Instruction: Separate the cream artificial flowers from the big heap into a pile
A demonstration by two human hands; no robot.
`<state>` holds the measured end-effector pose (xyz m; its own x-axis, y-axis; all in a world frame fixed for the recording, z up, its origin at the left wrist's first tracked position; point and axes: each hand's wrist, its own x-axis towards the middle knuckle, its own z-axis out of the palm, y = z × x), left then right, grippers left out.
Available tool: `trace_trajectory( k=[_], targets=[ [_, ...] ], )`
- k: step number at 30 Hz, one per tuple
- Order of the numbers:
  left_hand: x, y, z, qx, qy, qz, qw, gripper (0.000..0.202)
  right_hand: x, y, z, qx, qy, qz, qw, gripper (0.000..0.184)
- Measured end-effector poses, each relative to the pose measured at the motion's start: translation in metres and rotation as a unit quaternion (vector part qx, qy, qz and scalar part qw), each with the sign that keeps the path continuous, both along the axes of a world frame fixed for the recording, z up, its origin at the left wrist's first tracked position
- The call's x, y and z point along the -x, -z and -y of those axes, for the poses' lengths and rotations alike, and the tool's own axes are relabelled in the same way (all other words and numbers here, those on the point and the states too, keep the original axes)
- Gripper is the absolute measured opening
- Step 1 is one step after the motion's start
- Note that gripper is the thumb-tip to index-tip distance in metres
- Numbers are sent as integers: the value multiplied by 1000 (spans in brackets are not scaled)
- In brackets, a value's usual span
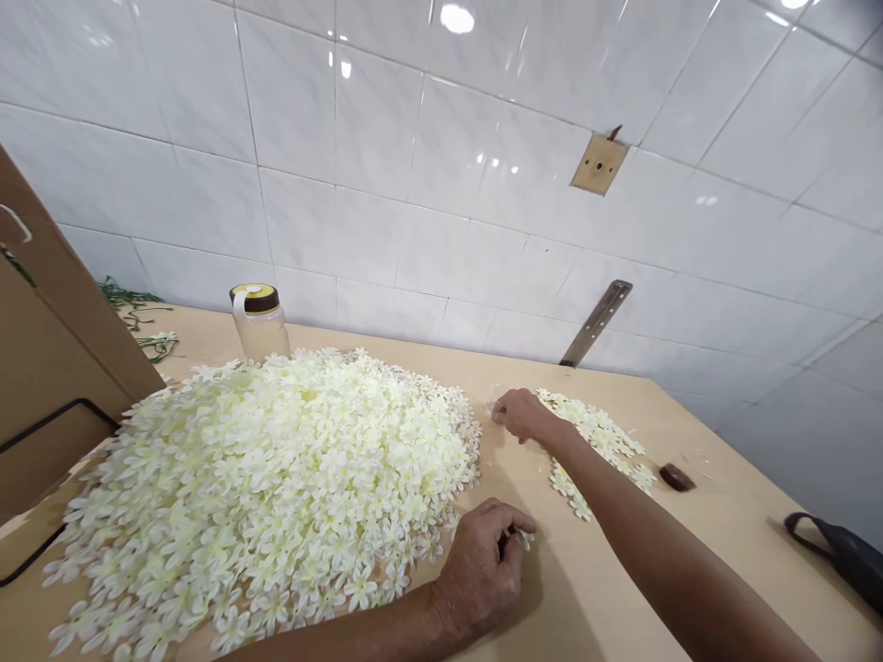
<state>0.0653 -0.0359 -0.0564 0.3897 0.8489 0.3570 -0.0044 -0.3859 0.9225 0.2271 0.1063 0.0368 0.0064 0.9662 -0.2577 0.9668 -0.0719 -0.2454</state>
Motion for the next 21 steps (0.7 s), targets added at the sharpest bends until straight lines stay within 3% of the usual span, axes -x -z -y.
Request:
trace_trajectory(
  k=[6, 11, 16, 19, 21],
  targets=[
    [-1, 1, 0, 8, 3, -7, 1000, 34, -3, -12, 7, -27, -10, -61, 998, 10],
    [0, -2, 1, 17, 4, -10, 1000, 34, -9, -25, 12, -108, 13, -85, 990, 17],
    [1, -3, 1, 15, 6, -11, 1000, 32, -11, -21, 7, -242, 69, -84, 964, 17],
    [1, 0, 1, 39, 13, -8, 999, 30, -15, -18, 10, -261, 81, -114, 955, 13],
    [0, 1, 1, 80, 20, 4, 997, 28, -19, -19, 20, -276, 99, -141, 946, 24]
  ],
)
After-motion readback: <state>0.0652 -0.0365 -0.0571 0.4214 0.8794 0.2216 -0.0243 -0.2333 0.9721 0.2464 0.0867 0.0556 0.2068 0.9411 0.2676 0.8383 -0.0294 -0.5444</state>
